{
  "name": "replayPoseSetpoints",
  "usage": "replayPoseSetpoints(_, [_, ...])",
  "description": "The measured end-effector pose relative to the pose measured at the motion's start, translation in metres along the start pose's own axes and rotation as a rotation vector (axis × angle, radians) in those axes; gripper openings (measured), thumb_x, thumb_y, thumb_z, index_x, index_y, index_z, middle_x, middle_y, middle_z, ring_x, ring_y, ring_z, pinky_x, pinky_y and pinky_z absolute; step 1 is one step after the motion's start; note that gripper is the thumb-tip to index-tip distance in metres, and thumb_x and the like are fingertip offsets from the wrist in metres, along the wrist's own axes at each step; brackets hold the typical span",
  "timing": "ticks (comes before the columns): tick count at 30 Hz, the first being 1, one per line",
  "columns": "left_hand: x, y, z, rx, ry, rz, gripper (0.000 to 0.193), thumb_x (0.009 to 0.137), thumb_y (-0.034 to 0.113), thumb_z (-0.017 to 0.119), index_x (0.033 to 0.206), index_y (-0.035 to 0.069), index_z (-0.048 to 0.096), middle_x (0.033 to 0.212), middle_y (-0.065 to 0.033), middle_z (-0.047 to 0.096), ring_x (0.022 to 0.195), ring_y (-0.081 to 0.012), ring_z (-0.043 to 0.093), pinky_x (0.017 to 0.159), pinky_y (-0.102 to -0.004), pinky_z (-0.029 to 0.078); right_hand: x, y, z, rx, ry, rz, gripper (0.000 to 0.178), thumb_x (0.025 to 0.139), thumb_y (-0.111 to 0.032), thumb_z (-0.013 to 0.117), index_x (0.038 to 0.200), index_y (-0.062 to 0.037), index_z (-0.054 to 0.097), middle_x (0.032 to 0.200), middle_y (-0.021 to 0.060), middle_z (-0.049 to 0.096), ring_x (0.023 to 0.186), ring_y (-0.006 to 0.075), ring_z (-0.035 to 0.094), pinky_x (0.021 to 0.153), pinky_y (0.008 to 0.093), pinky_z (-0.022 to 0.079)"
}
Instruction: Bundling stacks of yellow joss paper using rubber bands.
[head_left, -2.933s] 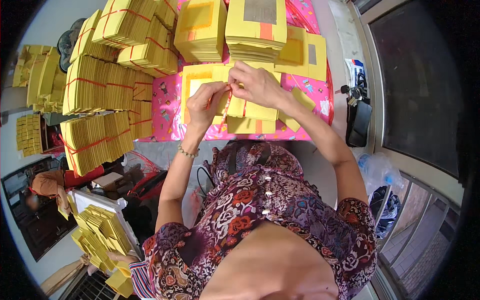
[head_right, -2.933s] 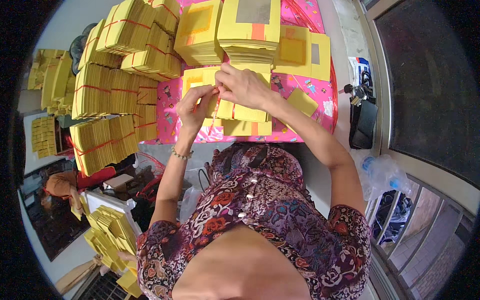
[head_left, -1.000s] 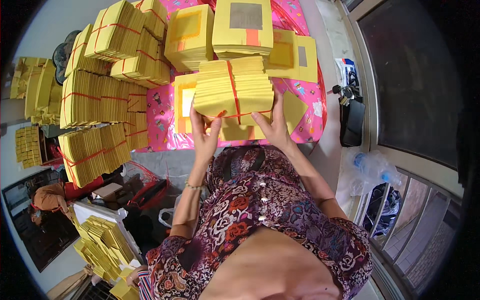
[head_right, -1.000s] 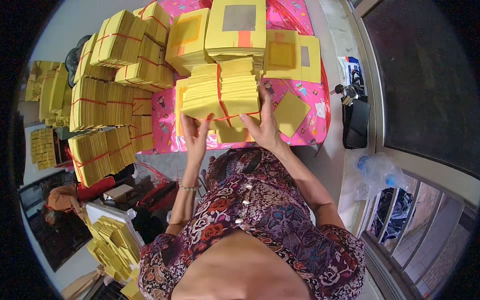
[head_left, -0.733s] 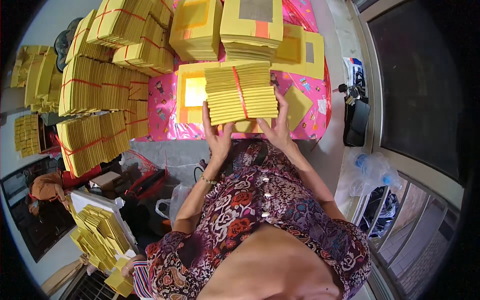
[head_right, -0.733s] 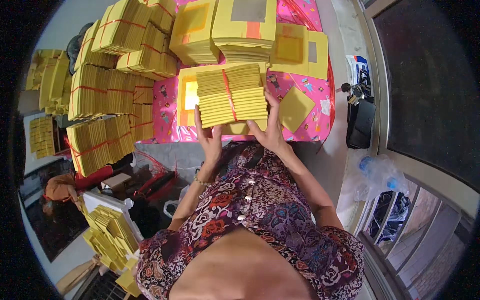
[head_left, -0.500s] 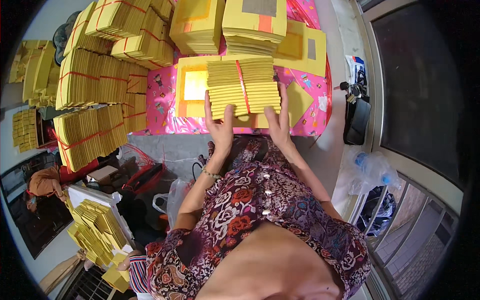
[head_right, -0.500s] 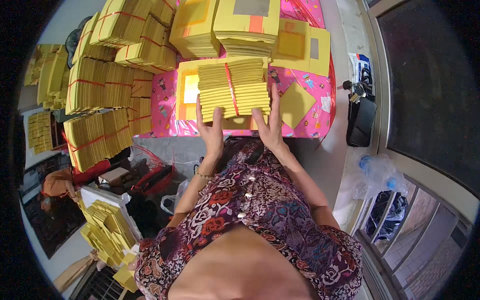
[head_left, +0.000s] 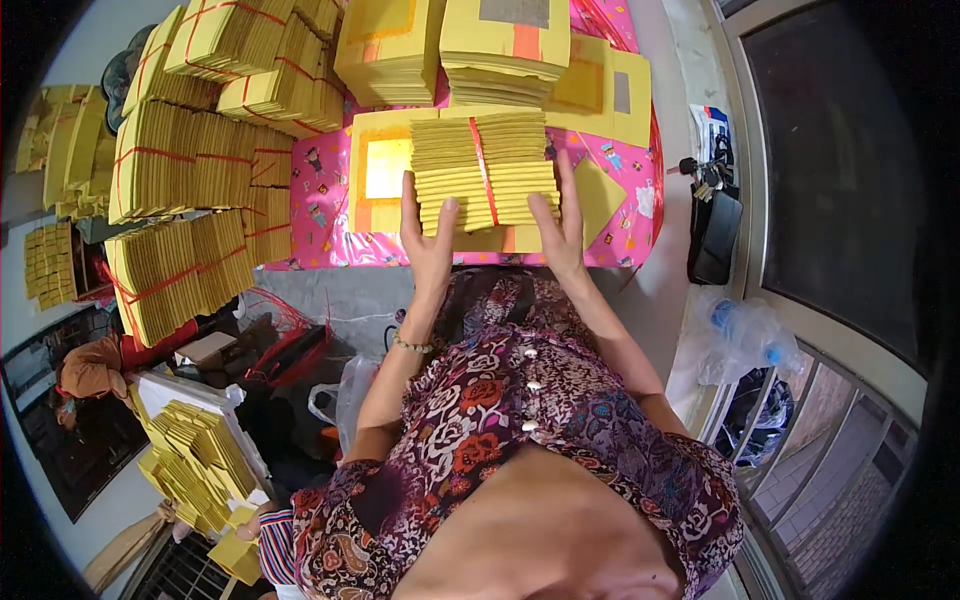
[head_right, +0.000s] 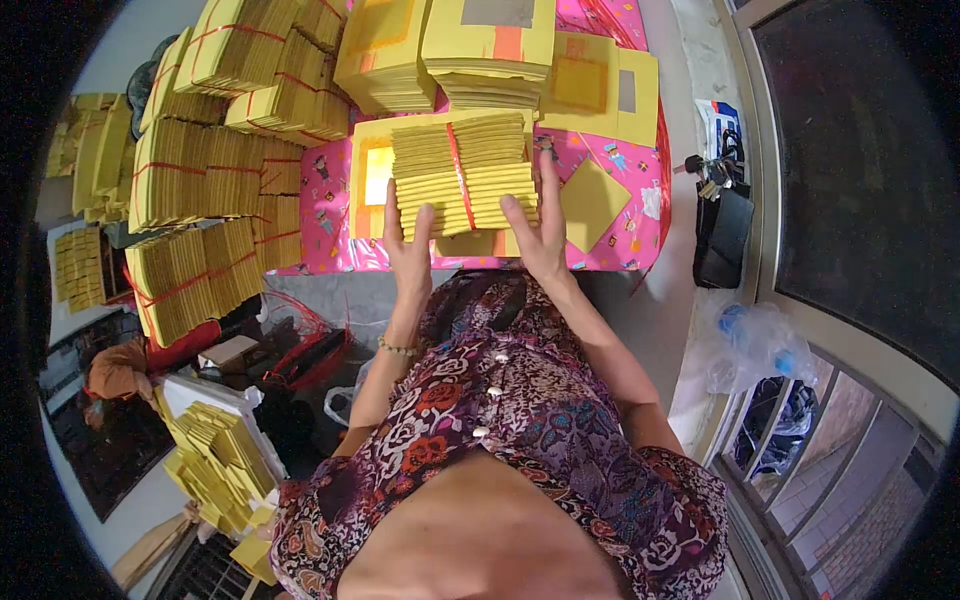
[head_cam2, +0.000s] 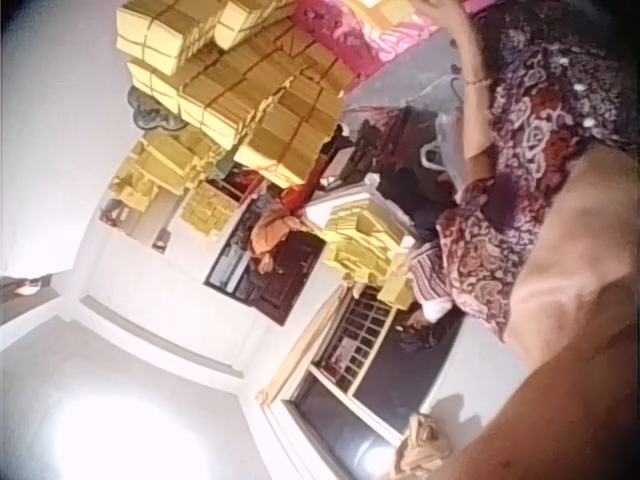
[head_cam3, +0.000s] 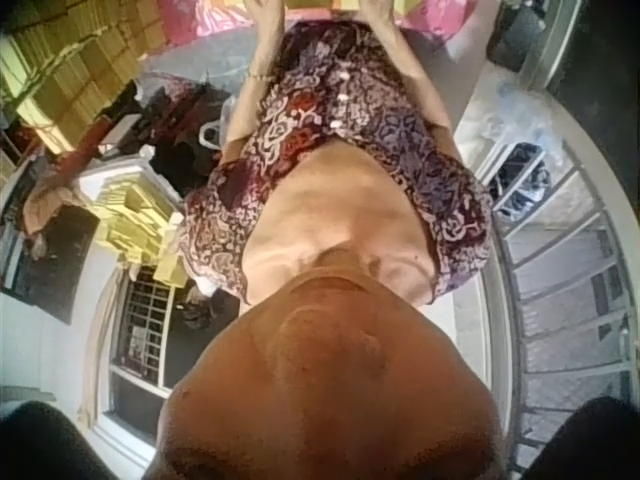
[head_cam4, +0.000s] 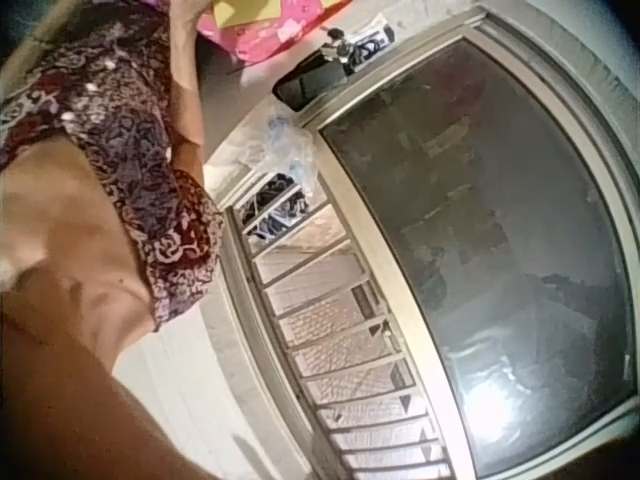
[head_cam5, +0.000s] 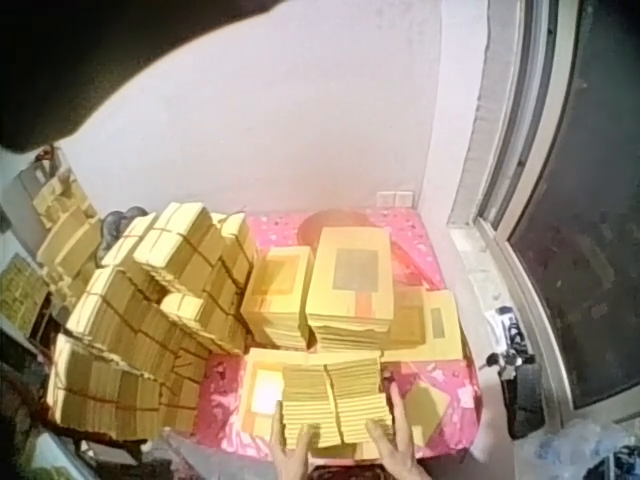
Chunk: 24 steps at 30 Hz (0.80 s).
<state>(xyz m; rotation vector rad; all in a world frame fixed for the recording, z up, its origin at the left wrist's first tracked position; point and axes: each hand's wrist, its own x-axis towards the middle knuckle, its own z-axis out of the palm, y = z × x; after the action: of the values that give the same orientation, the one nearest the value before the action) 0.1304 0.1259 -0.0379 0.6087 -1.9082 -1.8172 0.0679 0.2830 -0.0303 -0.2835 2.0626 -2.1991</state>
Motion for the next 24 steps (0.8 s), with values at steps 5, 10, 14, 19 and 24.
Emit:
replayPoseSetpoints(5, [0.002, 0.008, 0.004, -0.137, -0.065, -0.167, 0.067, 0.091, 0.013, 0.063, 0.145, -0.002, 0.026, 0.133, -0.0153, 0.049, 0.114, -0.0178, 0.05, 0.095, -0.0287, 0.043, 0.007, 0.002, 0.0, -0.017, -0.036, 0.072, 0.067, 0.094, -0.015, 0.057, 0.146, 0.0043, 0.02, 0.145, 0.0179, 0.035, 0.13, 0.0205, 0.038, 0.107, 0.0318, 0.033])
replayPoseSetpoints(10, [-0.001, 0.013, 0.007, -0.128, -0.06, -0.141, 0.067, 0.091, 0.012, 0.063, 0.145, -0.003, 0.027, 0.131, -0.015, 0.05, 0.113, -0.0168, 0.051, 0.094, -0.028, 0.044, 0.009, 0.005, -0.001, 0.011, -0.047, 0.044, 0.067, 0.093, -0.013, 0.058, 0.146, 0.0034, 0.021, 0.146, 0.0172, 0.034, 0.13, 0.0195, 0.039, 0.106, 0.0314, 0.033])
replayPoseSetpoints(14, [0.007, 0.016, 0.004, -0.093, -0.031, -0.139, 0.066, 0.092, 0.014, 0.063, 0.145, -0.003, 0.027, 0.129, -0.0149, 0.052, 0.111, -0.0181, 0.053, 0.093, -0.0282, 0.045, 0.014, -0.002, 0.0, 0.052, -0.014, 0.069, 0.064, 0.095, -0.016, 0.056, 0.146, 0.0034, 0.022, 0.148, 0.0168, 0.032, 0.134, 0.0207, 0.034, 0.109, 0.0318, 0.028])
replayPoseSetpoints(19, [0.02, 0.016, 0.001, -0.218, -0.064, -0.336, 0.058, 0.095, 0.021, 0.06, 0.142, -0.001, 0.035, 0.121, -0.0102, 0.057, 0.107, -0.0142, 0.054, 0.092, -0.0268, 0.045, 0.022, 0.003, 0.0, 0.0, 0.03, 0.171, 0.06, 0.1, -0.032, 0.046, 0.144, 0.0039, 0.028, 0.146, 0.0168, 0.036, 0.134, 0.0214, 0.035, 0.109, 0.0317, 0.028])
replayPoseSetpoints(24, [0.02, 0.018, 0.006, -0.183, -0.03, -0.311, 0.045, 0.096, 0.024, 0.057, 0.133, 0.001, 0.047, 0.118, -0.0069, 0.06, 0.104, -0.0112, 0.056, 0.09, -0.0262, 0.046, 0.024, -0.006, 0.006, 0.035, 0.05, 0.268, 0.056, 0.1, -0.034, 0.043, 0.139, 0.0054, 0.037, 0.133, 0.0168, 0.05, 0.122, 0.0211, 0.047, 0.103, 0.0319, 0.035])
